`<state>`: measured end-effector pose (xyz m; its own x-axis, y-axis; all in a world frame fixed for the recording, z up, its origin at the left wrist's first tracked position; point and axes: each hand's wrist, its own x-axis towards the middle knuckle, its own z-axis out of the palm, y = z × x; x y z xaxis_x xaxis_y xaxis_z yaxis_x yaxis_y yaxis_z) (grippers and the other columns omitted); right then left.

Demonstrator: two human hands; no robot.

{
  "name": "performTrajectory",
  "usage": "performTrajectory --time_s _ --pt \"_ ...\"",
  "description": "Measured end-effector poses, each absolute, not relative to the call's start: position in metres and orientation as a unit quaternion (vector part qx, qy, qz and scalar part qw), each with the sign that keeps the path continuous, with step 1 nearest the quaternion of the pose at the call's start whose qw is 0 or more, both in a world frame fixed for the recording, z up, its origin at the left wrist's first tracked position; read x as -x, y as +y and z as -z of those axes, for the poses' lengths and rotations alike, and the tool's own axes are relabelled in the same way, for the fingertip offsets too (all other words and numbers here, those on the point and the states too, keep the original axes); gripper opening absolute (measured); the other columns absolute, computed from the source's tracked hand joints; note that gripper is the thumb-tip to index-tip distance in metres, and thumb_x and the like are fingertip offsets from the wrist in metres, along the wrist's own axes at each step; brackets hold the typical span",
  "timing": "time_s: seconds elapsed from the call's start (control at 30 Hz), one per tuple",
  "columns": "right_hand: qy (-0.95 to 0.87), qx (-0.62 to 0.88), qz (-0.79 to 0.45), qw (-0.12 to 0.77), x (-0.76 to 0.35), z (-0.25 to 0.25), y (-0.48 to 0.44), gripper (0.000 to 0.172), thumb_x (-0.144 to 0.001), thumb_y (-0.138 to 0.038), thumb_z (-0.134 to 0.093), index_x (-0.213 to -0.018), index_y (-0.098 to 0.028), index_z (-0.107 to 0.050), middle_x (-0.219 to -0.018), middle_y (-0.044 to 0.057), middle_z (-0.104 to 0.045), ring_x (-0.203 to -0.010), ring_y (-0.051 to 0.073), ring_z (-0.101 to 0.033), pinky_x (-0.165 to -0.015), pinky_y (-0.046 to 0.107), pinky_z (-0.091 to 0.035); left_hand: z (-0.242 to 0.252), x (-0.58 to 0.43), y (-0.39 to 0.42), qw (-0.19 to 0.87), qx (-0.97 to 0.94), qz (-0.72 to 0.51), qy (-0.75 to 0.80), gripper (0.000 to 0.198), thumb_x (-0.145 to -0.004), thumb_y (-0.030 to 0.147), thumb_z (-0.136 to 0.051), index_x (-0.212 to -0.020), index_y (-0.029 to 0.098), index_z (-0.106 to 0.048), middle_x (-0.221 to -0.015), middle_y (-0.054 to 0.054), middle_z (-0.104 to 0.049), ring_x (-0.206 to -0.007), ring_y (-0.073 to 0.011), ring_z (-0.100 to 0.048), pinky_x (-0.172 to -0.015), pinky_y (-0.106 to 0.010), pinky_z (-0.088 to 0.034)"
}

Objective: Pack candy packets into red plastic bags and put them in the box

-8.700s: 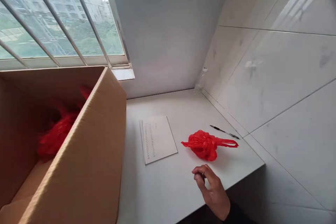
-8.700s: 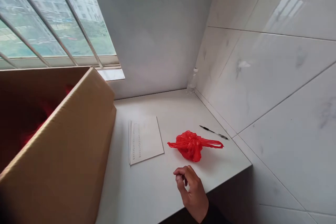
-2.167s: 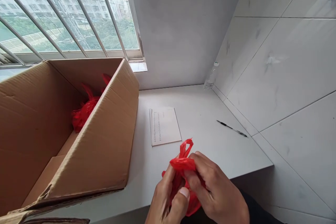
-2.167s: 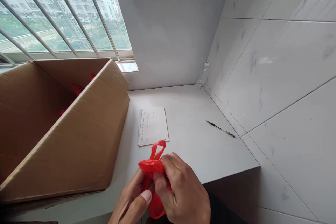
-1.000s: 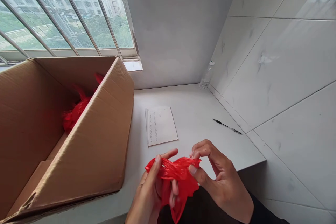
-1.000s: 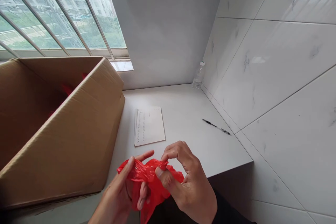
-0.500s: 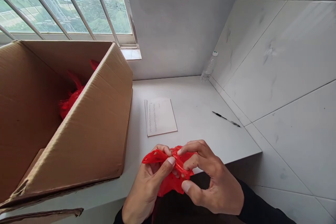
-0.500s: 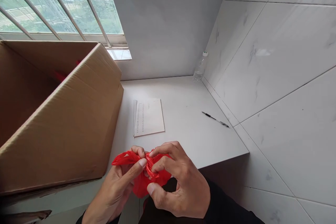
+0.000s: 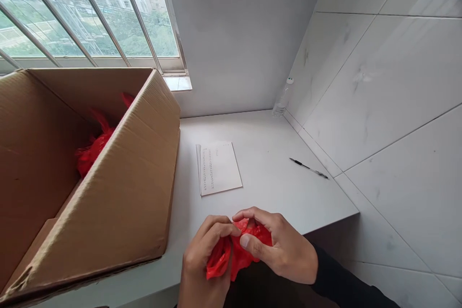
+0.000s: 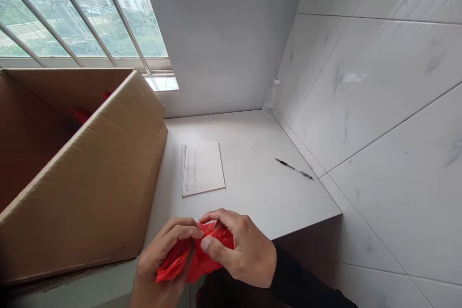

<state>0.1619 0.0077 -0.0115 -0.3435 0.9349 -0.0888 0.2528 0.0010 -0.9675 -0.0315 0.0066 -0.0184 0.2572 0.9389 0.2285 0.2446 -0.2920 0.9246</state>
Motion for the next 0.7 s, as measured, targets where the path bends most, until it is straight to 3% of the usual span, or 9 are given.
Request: performTrajectory --time_s 0.17,0.3,0.47,0.7 --pt "-0.628 0.445 -0.557 0.312 -0.16 0.013 0.009 0.04 -0.095 -0.037 -0.064 -0.133 -0.025 -0.061 -0.093 -0.001 -0.072 -0.081 0.015 -0.064 -0.076 0.028 -0.05 0.027 0.023 0.004 0.349 -0.669 -0.476 0.451 0.028 -0.088 0.008 -0.061 -0.1 0.03 -0.071 -0.104 -0.002 -0.061 -0.09 -0.0161 -0.065 -0.072 -0.023 -0.054" --pt "-0.623 0.462 -0.54 0.327 -0.16 0.014 0.011 0.029 -0.097 -0.032 -0.059 -0.122 -0.022 -0.068 -0.096 0.001 -0.074 -0.082 0.016 -0.066 -0.076 0.029 -0.051 0.024 0.016 0.002 0.393 -0.629 -0.463 0.484 0.026 -0.093 0.022 -0.059 -0.114 0.034 -0.071 -0.111 -0.003 -0.063 -0.1 -0.0188 -0.065 -0.081 -0.027 -0.055" --pt "-0.613 0.479 -0.532 0.336 -0.161 0.012 0.012 0.025 -0.096 -0.03 -0.059 -0.116 -0.022 -0.07 -0.095 0.002 -0.074 -0.084 0.017 -0.067 -0.077 0.03 -0.051 0.018 0.017 0.003 0.477 -0.585 -0.41 0.513 0.025 -0.093 0.042 -0.062 -0.111 0.028 -0.072 -0.1 -0.005 -0.069 -0.087 -0.0208 -0.066 -0.075 -0.029 -0.054" --pt "-0.622 0.488 -0.522 0.32 -0.16 0.009 0.013 0.026 -0.094 -0.028 -0.06 -0.117 -0.023 -0.07 -0.091 0.0 -0.073 -0.078 0.015 -0.063 -0.072 0.028 -0.05 0.017 0.019 0.004 0.449 -0.627 -0.41 0.488 0.01 -0.095 0.032 -0.062 -0.094 0.026 -0.07 -0.082 -0.001 -0.065 -0.073 -0.0161 -0.062 -0.065 -0.025 -0.047"
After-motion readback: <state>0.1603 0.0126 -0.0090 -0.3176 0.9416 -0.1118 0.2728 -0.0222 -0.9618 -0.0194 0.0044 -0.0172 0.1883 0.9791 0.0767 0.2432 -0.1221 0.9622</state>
